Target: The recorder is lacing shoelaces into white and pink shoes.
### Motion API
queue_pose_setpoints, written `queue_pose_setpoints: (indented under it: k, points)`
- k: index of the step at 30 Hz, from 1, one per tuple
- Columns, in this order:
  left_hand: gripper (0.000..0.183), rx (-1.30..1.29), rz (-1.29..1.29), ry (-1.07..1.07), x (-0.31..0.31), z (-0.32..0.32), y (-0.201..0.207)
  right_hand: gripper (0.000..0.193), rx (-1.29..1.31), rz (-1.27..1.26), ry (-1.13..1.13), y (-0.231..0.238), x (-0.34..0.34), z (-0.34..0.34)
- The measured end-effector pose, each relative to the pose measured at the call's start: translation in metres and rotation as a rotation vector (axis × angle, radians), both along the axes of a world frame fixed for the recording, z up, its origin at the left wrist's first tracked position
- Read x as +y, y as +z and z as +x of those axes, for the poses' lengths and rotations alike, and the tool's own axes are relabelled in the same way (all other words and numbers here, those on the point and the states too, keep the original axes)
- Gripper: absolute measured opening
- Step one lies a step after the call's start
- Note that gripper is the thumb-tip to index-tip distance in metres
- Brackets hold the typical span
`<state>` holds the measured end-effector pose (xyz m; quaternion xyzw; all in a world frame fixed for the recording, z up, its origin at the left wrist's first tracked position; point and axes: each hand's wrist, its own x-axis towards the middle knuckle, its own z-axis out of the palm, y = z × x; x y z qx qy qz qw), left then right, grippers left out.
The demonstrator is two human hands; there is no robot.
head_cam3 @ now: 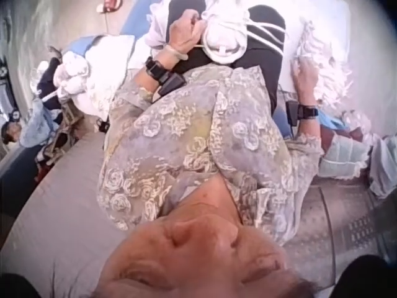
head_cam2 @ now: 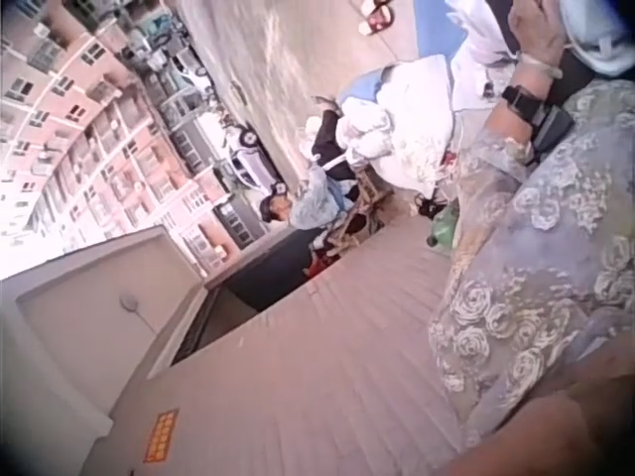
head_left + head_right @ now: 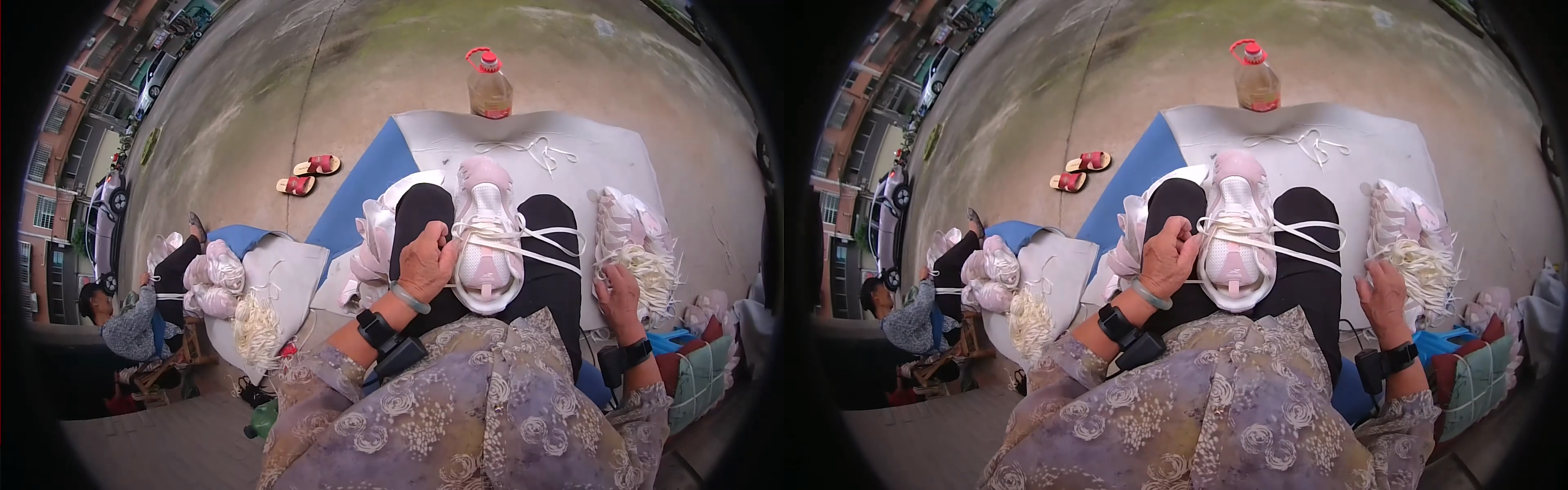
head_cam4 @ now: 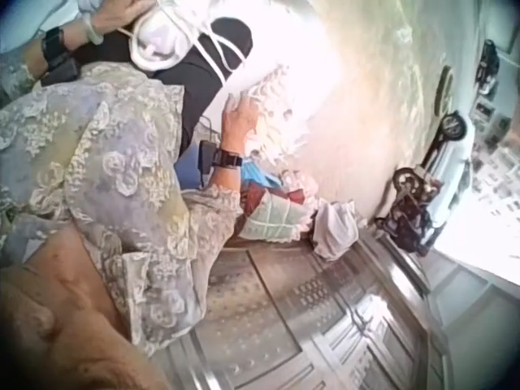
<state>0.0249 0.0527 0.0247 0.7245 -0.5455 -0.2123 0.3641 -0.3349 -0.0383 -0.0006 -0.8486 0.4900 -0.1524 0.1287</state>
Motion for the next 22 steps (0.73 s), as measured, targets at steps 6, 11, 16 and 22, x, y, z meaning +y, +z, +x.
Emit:
queue_pose_setpoints:
  k: [6,11,16,22]
  points:
    - [0.022,-0.055,0.008,0.000,-0.016,0.002,-0.010,0.022,-0.260,-0.161,0.194,0.022,0.001,0.072]
    - [0.014,0.310,0.050,0.020,-0.025,0.006,-0.014,0.025,-0.314,-0.085,0.353,0.029,0.000,0.107]
    - [0.022,0.903,0.303,-0.017,-0.037,0.020,0.002,0.028,-0.265,-0.106,0.451,0.034,-0.005,0.126]
    - [0.028,0.946,0.373,0.041,-0.037,0.021,0.008,0.030,-0.077,0.238,0.461,0.021,-0.008,0.130]
